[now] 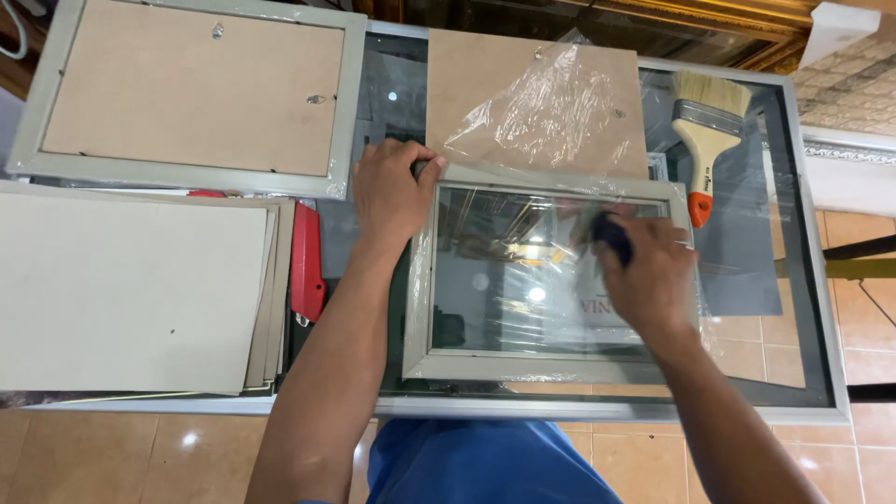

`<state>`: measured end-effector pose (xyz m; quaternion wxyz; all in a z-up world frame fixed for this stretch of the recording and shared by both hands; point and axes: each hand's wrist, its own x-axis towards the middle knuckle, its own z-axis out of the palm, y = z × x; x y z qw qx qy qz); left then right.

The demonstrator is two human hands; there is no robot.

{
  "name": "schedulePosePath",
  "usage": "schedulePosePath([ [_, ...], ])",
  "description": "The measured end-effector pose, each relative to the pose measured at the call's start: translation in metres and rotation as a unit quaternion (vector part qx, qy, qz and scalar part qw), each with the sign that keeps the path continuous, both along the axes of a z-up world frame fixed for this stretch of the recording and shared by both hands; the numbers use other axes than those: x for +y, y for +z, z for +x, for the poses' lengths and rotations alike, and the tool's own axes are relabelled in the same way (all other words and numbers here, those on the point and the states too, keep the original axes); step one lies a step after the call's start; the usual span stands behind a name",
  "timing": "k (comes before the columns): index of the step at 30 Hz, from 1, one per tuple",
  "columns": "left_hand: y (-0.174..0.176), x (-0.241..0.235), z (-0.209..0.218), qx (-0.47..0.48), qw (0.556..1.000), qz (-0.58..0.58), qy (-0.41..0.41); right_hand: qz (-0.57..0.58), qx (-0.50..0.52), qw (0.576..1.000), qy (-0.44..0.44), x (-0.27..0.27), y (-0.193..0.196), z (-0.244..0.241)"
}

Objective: The person cleans the glass surface of a picture frame using a brush and a cloth.

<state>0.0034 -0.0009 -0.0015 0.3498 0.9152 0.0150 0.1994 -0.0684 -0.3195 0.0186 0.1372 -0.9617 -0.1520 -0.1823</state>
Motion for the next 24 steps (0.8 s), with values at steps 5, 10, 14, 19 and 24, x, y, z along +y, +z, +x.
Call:
schedulePosePath([
  [5, 0.002, -0.002, -0.002, -0.009, 1.0, -0.003, 0.002, -0.008, 0.003, 0.999, -0.04, 0.004, -0.013, 0.0],
  [10, 0.001, 0.0, -0.003, -0.011, 1.0, 0.004, -0.004, 0.034, 0.04, 0.986, 0.157, 0.116, -0.002, 0.017],
  [14, 0.004, 0.0, -0.004, -0.007, 1.0, 0.004, -0.007, 0.034, 0.068, 0.982, 0.175, 0.135, 0.002, 0.034],
  [19, 0.002, 0.0, -0.002, 0.003, 1.0, 0.003, -0.009, -0.024, 0.051, 0.996, 0.075, 0.059, 0.021, 0.003],
  [24, 0.005, 0.0, -0.002, 0.003, 1.0, 0.0, 0.003, -0.056, 0.088, 0.992, -0.072, -0.016, 0.036, -0.009],
])
